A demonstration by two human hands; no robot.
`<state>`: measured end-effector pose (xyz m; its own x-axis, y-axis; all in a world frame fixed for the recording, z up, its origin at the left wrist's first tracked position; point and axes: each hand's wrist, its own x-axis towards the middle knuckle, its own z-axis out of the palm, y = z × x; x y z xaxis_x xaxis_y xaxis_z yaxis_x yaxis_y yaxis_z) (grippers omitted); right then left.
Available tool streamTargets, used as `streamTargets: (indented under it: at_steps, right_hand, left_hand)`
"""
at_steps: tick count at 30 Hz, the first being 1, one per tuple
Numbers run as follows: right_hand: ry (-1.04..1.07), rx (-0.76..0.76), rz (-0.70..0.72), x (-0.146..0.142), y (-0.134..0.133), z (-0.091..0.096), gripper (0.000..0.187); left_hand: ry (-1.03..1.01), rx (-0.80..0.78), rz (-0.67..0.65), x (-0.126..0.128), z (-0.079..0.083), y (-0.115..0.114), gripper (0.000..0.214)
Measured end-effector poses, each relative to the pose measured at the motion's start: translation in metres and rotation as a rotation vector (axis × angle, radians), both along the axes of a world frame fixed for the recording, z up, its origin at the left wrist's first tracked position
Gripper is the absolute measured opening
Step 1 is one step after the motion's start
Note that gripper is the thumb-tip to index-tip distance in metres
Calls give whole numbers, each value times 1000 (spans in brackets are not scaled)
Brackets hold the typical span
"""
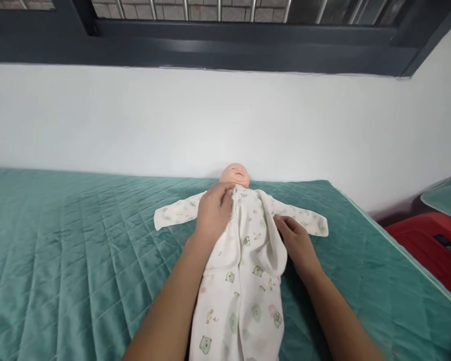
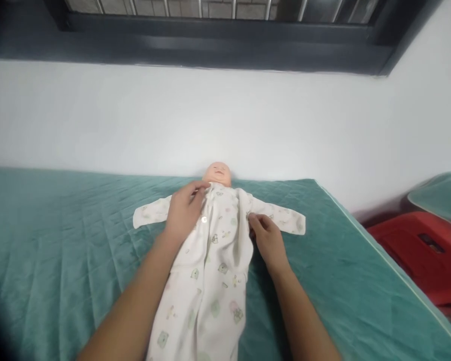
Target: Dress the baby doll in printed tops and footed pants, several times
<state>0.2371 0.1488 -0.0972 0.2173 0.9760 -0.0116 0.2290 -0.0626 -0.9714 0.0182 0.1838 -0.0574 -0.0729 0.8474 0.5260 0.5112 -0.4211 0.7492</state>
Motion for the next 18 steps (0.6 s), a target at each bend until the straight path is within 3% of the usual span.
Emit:
streamTargets:
  at_steps: [4, 7, 14, 18]
  right_hand:
    - [267, -39, 68, -15, -11, 18, 38]
    - [410, -16, 79, -17, -12, 20, 29]
    - [559, 107, 46, -12, -13, 16, 26]
    - [585, 182, 42, -6, -12, 13, 24]
  left_hand:
    - [126, -22, -44, 4, 3, -1, 27]
    - [216, -41, -66, 10, 12, -8, 25]
    - [493, -101, -274, 42, 49, -55, 37]
    - [698, -52, -435, 62, 49, -76, 60]
